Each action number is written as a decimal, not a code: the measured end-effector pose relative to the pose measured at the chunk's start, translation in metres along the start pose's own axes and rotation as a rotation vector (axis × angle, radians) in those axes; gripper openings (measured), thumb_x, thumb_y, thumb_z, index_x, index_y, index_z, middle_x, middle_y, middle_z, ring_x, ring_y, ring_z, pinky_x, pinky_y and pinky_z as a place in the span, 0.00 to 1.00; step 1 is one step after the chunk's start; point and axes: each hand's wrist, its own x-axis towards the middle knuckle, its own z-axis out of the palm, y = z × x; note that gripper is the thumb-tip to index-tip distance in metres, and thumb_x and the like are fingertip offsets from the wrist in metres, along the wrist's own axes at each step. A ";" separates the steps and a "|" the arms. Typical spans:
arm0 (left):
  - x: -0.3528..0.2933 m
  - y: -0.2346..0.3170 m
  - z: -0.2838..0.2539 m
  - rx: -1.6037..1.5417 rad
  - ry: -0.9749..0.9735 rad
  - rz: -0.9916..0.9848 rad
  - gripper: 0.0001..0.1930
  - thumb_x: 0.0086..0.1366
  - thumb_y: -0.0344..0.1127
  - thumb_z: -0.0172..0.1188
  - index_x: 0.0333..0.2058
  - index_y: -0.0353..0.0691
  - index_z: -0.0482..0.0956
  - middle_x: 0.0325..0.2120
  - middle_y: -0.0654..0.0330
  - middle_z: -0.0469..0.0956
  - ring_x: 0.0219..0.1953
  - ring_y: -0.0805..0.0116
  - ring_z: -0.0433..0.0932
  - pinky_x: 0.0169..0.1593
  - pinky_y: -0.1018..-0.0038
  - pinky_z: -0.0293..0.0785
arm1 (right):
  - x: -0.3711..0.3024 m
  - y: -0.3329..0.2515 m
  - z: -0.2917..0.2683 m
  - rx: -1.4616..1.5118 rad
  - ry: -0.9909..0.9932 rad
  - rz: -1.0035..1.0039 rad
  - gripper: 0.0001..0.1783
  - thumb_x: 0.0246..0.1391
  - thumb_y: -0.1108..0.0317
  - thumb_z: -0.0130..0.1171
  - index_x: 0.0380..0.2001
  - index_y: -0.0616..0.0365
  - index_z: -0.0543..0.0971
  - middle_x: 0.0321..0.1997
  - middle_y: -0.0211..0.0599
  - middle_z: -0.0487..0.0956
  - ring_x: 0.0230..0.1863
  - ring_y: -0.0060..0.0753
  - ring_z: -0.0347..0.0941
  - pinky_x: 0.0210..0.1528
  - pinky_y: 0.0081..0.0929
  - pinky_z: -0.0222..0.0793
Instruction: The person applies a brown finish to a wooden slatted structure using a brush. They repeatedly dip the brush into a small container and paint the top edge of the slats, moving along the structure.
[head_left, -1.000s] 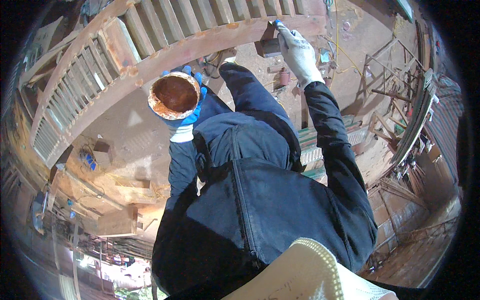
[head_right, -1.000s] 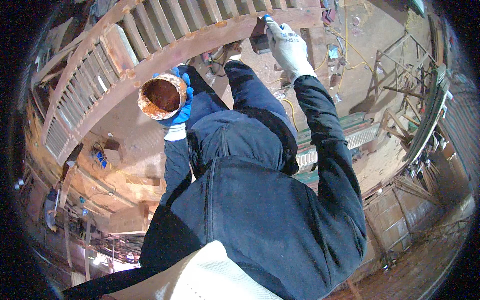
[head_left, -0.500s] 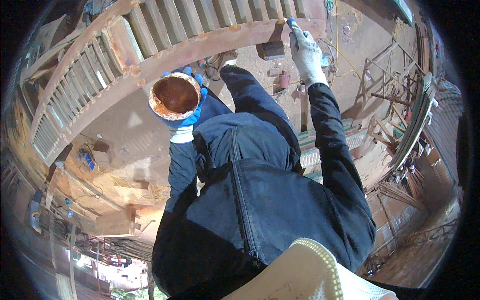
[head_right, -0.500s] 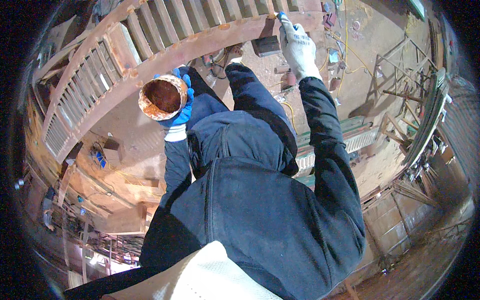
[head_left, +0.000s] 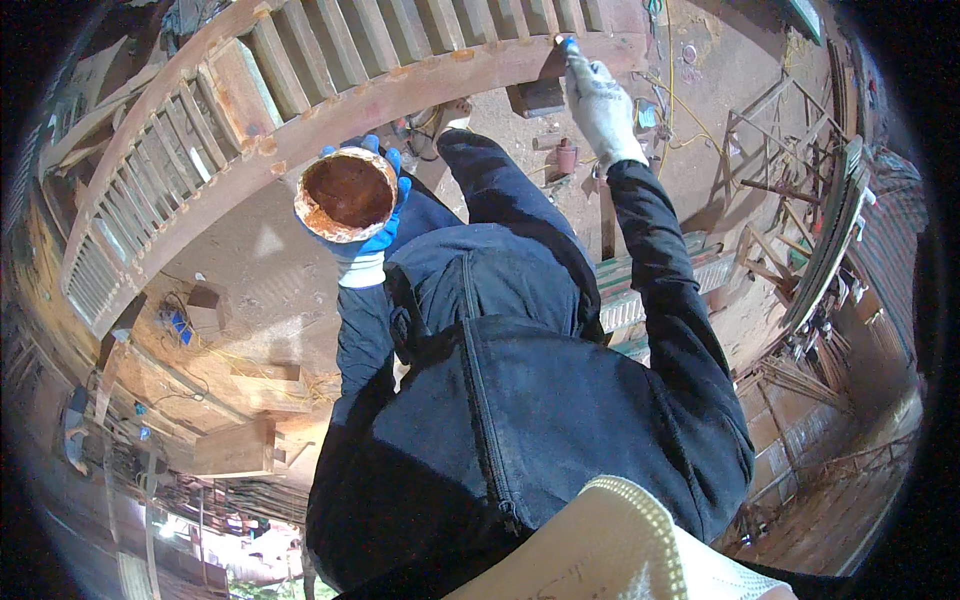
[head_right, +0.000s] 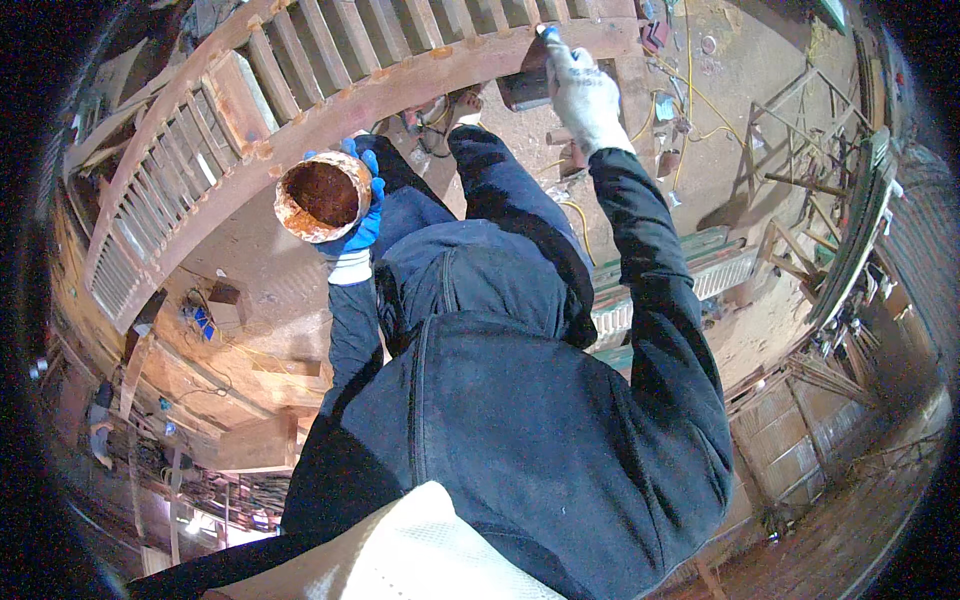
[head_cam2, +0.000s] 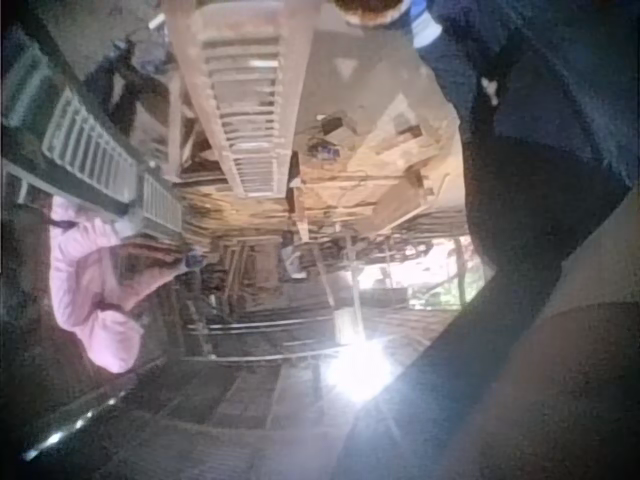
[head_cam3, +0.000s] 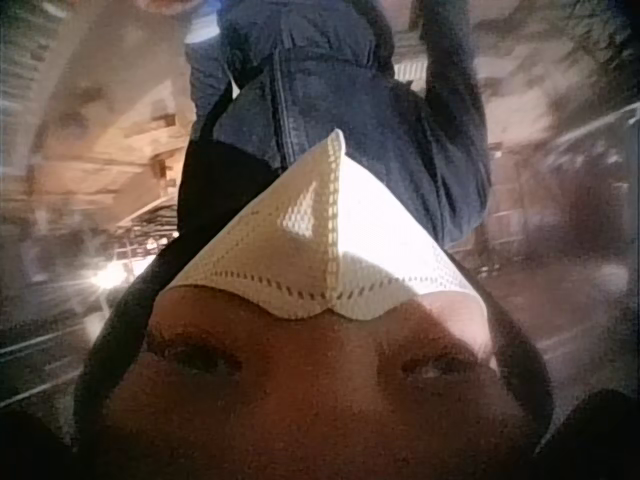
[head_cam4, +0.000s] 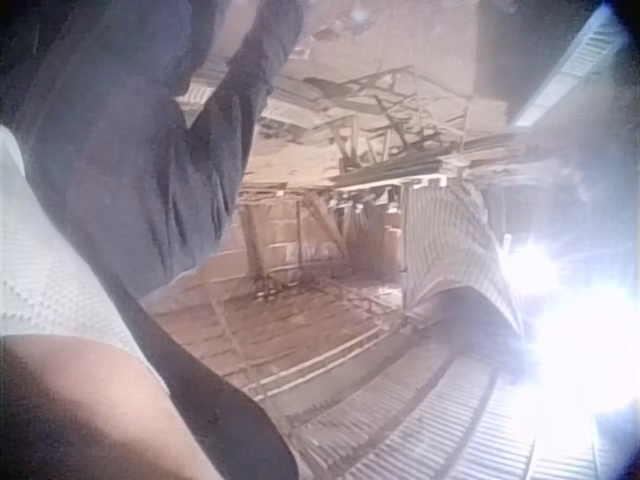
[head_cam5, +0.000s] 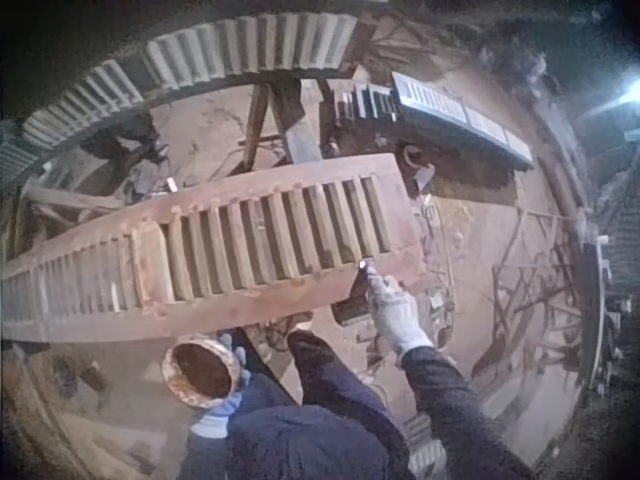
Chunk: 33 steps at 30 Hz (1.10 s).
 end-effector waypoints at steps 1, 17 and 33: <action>0.002 -0.005 0.012 -0.014 -0.027 -0.015 0.34 0.64 0.66 0.48 0.64 0.54 0.63 0.64 0.50 0.62 0.64 0.39 0.61 0.62 0.35 0.58 | -0.002 -0.007 -0.001 -0.043 -0.056 0.000 0.20 0.63 0.60 0.48 0.59 0.39 0.71 0.35 0.44 0.77 0.35 0.50 0.77 0.36 0.43 0.73; 0.004 0.000 0.000 0.349 0.031 0.104 0.35 0.63 0.61 0.55 0.63 0.50 0.62 0.62 0.53 0.65 0.65 0.47 0.63 0.64 0.43 0.61 | -0.006 0.029 0.005 0.024 0.042 -0.062 0.20 0.63 0.60 0.49 0.59 0.40 0.70 0.33 0.42 0.74 0.29 0.51 0.76 0.31 0.46 0.71; 0.009 -0.011 0.034 0.062 0.019 -0.052 0.29 0.65 0.57 0.53 0.62 0.55 0.65 0.63 0.50 0.63 0.64 0.44 0.62 0.60 0.41 0.64 | 0.014 0.034 0.001 -0.056 0.116 -0.046 0.19 0.63 0.59 0.49 0.57 0.38 0.72 0.32 0.41 0.75 0.29 0.49 0.77 0.29 0.45 0.72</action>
